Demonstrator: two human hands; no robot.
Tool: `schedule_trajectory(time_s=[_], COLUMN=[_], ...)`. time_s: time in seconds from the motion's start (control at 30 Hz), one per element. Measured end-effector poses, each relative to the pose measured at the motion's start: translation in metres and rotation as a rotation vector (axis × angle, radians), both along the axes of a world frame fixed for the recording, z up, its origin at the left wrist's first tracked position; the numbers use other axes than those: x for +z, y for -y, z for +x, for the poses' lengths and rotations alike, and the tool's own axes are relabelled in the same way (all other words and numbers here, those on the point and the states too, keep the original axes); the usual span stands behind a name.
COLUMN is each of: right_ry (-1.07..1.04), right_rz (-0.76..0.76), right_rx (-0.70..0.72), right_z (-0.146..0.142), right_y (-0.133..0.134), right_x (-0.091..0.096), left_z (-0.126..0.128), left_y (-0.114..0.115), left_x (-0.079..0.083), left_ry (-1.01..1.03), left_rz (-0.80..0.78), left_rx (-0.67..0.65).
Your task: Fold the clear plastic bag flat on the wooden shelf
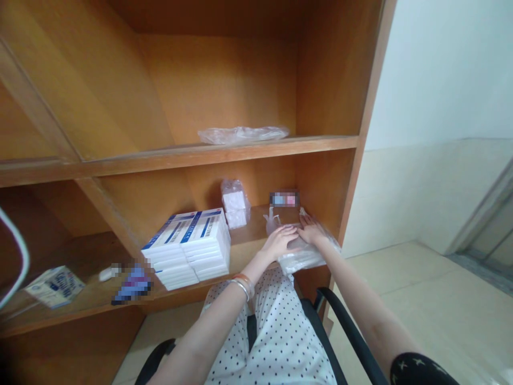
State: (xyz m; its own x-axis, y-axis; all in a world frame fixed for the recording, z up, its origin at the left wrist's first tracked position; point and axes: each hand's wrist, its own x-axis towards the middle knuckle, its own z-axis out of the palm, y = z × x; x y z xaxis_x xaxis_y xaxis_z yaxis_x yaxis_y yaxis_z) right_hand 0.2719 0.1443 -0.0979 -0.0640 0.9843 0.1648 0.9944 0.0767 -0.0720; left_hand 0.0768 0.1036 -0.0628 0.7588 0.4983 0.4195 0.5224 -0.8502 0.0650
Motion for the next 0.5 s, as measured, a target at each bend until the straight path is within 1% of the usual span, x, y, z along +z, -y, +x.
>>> schedule_trajectory(time_s=[0.03, 0.1, 0.27, 0.5], right_ry=[-0.007, -0.019, -0.024, -0.048], right_rz=[-0.005, -0.019, -0.024, -0.018], right_rx=[0.001, -0.002, 0.004, -0.001], right_z=[0.0, -0.001, -0.003, -0.007], right_y=[0.001, 0.003, 0.009, 0.014], right_x=[0.001, 0.004, 0.013, 0.017], left_z=[-0.002, -0.005, -0.013, -0.024], left_y=[0.001, 0.002, 0.007, 0.017], left_x=[0.0, -0.001, 0.0, 0.005], left_ry=[-0.026, -0.046, -0.089, -0.143], left_rz=[-0.032, -0.081, -0.128, -0.243], left_rx=[-0.006, 0.029, 0.065, 0.087])
